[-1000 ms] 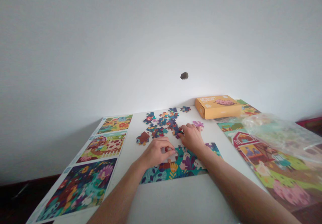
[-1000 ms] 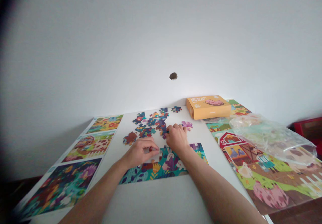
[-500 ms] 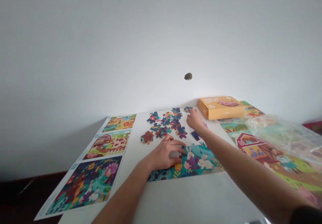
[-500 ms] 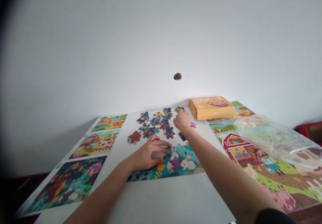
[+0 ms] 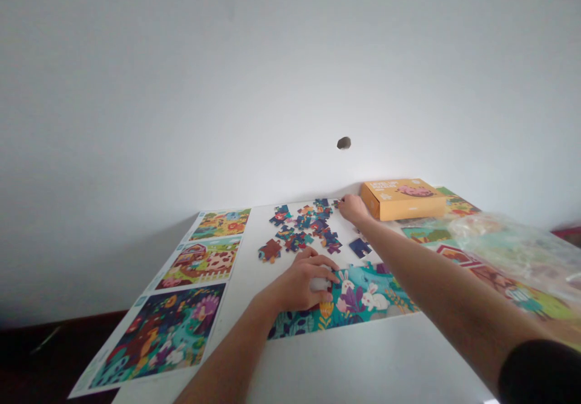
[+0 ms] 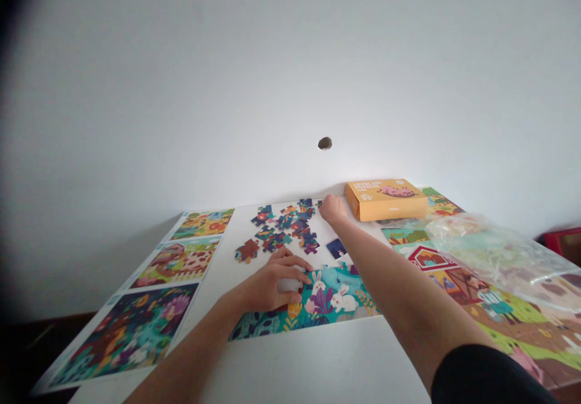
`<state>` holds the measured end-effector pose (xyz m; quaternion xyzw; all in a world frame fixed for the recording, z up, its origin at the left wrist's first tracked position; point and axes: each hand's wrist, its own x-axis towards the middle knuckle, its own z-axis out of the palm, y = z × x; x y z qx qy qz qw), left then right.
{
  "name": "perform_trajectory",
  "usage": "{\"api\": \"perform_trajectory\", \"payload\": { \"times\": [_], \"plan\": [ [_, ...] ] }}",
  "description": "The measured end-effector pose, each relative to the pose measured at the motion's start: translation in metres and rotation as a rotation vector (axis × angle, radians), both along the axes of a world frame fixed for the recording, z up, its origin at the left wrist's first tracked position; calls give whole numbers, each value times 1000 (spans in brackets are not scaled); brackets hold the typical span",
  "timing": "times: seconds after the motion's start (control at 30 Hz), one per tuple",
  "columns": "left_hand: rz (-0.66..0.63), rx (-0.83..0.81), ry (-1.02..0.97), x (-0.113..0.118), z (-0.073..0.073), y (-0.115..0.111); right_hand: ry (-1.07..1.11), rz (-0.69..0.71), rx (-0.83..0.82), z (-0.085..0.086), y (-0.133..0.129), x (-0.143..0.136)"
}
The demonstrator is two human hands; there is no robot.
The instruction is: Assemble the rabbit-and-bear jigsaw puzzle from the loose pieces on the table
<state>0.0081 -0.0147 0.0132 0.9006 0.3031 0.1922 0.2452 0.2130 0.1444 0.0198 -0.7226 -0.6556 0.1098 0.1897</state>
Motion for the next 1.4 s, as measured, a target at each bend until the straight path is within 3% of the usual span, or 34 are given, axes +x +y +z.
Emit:
{"api": "perform_trajectory", "payload": {
  "times": [0.07, 0.17, 0.27, 0.37, 0.47, 0.53, 0.63, 0.73, 0.93, 1.17, 1.4],
  "plan": [
    [54, 7, -37, 1, -1, 2, 24, 14, 38, 5, -26, -6],
    [319, -30, -254, 1, -6, 7, 70, 135, 129, 4, -82, -16],
    [540, -128, -492, 0, -10, 13, 222, 539, 436, -3, -132, -23],
    [599, -165, -581, 0, -12, 17, 217, 745, 579, -8, -149, -26],
    [644, -204, -634, 0, -13, 21, 187, 824, 587, -9, -143, -24],
    [674, -259, -662, -2, -14, 23, 238, 819, 566, -9, -138, -24],
    [685, -333, -707, -7, -15, 26, 404, 696, 513, -11, -137, -24],
    [673, -324, -715, -9, -15, 25, 559, 566, 400, -16, -138, -25],
    [668, -300, -695, -10, -14, 24, 708, 478, 199, -25, -132, -27],
    [682, -271, -669, -11, -16, 25, 908, 440, 51, -26, -131, -27],
    [610, -247, -575, -7, -11, 25, 1105, 562, -19, -28, -131, -33]
  ]
}}
